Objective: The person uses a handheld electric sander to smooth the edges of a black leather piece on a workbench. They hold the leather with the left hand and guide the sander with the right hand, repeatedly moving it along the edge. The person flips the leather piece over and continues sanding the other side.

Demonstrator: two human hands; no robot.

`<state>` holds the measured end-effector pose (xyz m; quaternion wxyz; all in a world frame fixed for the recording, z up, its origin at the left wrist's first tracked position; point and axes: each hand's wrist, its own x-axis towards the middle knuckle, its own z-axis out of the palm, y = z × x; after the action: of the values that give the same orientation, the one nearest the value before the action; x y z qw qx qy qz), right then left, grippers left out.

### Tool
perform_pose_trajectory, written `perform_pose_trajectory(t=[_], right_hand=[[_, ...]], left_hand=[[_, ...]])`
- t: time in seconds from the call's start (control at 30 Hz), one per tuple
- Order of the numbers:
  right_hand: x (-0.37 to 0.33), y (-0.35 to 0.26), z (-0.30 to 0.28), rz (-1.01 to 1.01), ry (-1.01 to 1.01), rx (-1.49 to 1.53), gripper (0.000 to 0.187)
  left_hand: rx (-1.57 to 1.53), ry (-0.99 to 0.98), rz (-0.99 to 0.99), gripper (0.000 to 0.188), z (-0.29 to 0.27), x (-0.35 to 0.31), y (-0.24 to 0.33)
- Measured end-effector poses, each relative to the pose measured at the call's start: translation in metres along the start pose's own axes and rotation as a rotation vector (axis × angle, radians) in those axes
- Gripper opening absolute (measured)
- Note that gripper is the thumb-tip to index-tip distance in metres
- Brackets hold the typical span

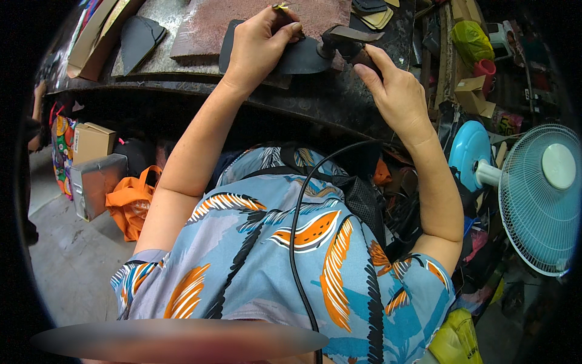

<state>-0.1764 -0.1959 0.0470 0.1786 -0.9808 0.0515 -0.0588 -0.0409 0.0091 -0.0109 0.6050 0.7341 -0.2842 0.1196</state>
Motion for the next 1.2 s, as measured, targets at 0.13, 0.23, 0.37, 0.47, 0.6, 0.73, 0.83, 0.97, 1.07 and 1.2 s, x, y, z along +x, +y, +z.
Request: perform_pose_trajectory(t=[0.13, 0.23, 0.37, 0.47, 0.6, 0.73, 0.83, 0.97, 1.07, 1.2], right_hand=[[0.001, -0.014, -0.022, -0.018, -0.035, 0.123, 0.043], [0.002, -0.031, -0.053, -0.149, 0.149, 0.404, 0.039], [0.006, -0.044, -0.054, -0.475, 0.375, 0.713, 0.033], [0.008, -0.036, -0.033, -0.099, 0.105, 0.327, 0.041], [0.001, -0.008, -0.023, 0.05, 0.009, 0.232, 0.044], [-0.003, 0.011, -0.008, 0.057, -0.062, 0.097, 0.042], [-0.003, 0.012, -0.002, 0.017, 0.003, 0.088, 0.042], [0.0, -0.01, -0.026, 0.046, 0.011, 0.186, 0.042], [-0.001, -0.035, -0.061, -0.205, 0.227, 0.494, 0.037], [0.003, -0.047, -0.068, -0.427, 0.367, 0.563, 0.033]], left_hand=[[0.035, -0.054, -0.029, 0.014, 0.001, 0.0, 0.001], [0.101, -0.074, 0.106, 0.012, 0.002, 0.003, 0.003], [0.327, -0.143, 0.305, 0.01, 0.008, 0.005, 0.008], [0.393, -0.133, 0.379, 0.01, 0.012, 0.003, 0.011], [0.065, -0.038, 0.049, 0.007, 0.006, 0.002, 0.003], [-0.042, -0.017, -0.02, 0.015, 0.007, 0.003, -0.002], [0.069, -0.061, -0.009, 0.015, 0.007, 0.003, -0.001], [0.013, -0.098, 0.016, 0.013, 0.006, 0.004, 0.002], [0.066, -0.123, 0.158, 0.012, 0.005, 0.007, 0.004], [0.33, -0.202, 0.327, 0.012, 0.011, 0.008, 0.01]])
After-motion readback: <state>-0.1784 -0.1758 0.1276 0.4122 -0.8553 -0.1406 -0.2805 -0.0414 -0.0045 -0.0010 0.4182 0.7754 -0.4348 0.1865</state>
